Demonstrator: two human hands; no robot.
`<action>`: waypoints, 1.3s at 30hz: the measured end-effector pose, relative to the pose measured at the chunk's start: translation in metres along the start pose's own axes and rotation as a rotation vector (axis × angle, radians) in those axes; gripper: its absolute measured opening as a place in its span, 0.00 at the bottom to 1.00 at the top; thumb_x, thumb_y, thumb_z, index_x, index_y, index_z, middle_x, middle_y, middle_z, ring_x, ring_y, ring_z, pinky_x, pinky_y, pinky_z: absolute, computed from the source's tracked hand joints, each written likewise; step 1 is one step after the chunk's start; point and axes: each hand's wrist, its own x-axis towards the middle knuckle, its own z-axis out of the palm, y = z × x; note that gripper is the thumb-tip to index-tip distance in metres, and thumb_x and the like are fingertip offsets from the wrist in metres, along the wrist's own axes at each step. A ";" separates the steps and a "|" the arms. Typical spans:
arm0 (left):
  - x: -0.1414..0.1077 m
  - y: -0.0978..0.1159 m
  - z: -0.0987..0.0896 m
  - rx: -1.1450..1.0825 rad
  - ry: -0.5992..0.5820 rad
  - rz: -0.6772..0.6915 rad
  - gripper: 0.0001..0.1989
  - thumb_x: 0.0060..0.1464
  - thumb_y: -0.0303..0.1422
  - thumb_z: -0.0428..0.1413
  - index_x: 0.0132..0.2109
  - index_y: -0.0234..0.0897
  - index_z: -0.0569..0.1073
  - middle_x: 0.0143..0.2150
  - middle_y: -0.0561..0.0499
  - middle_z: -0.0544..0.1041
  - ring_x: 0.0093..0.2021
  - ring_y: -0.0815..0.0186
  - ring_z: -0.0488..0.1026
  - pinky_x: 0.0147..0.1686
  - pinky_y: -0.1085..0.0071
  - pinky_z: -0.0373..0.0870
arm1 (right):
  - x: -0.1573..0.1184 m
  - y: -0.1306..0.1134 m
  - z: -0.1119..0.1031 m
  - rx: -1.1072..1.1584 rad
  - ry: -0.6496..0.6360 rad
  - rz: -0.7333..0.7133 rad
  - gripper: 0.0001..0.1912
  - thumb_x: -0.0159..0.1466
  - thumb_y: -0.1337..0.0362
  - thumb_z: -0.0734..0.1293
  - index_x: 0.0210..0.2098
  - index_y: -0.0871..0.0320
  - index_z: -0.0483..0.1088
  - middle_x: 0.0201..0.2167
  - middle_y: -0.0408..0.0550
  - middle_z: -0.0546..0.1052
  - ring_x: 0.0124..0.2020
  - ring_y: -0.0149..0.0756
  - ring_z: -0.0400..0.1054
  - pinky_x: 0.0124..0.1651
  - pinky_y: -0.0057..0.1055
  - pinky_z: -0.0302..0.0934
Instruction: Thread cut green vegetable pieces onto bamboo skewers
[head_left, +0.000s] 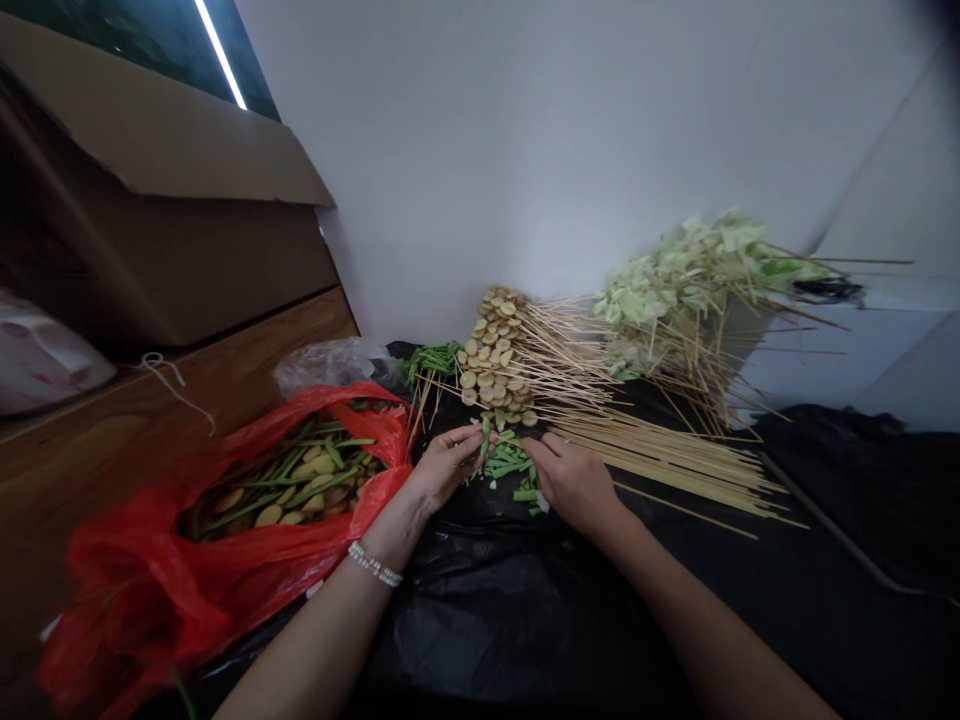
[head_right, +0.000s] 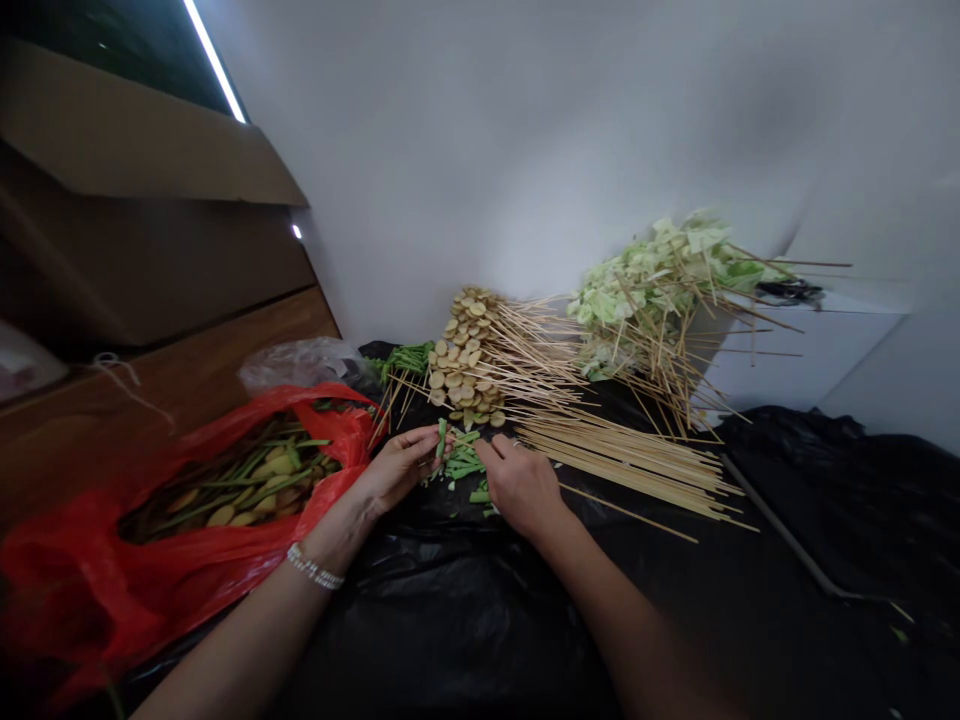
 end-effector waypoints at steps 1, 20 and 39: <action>-0.001 0.001 0.000 -0.011 -0.008 -0.010 0.17 0.39 0.31 0.68 0.40 0.33 0.78 0.39 0.46 0.80 0.36 0.68 0.76 0.34 0.75 0.71 | 0.000 0.000 0.000 -0.001 -0.004 -0.001 0.16 0.65 0.68 0.57 0.49 0.53 0.69 0.34 0.47 0.73 0.31 0.31 0.65 0.30 0.29 0.47; 0.001 -0.006 0.002 0.071 -0.025 0.028 0.19 0.33 0.33 0.70 0.36 0.31 0.79 0.34 0.47 0.81 0.35 0.66 0.77 0.40 0.71 0.71 | 0.000 -0.005 0.001 0.011 -0.084 -0.010 0.14 0.64 0.71 0.57 0.44 0.54 0.70 0.34 0.46 0.73 0.30 0.30 0.66 0.28 0.29 0.46; 0.002 -0.002 0.001 -0.065 0.007 -0.010 0.15 0.34 0.28 0.70 0.33 0.30 0.79 0.30 0.48 0.79 0.28 0.74 0.74 0.28 0.81 0.69 | -0.001 -0.008 0.001 0.089 -0.103 0.033 0.15 0.65 0.72 0.56 0.46 0.56 0.69 0.34 0.46 0.74 0.31 0.31 0.67 0.31 0.26 0.50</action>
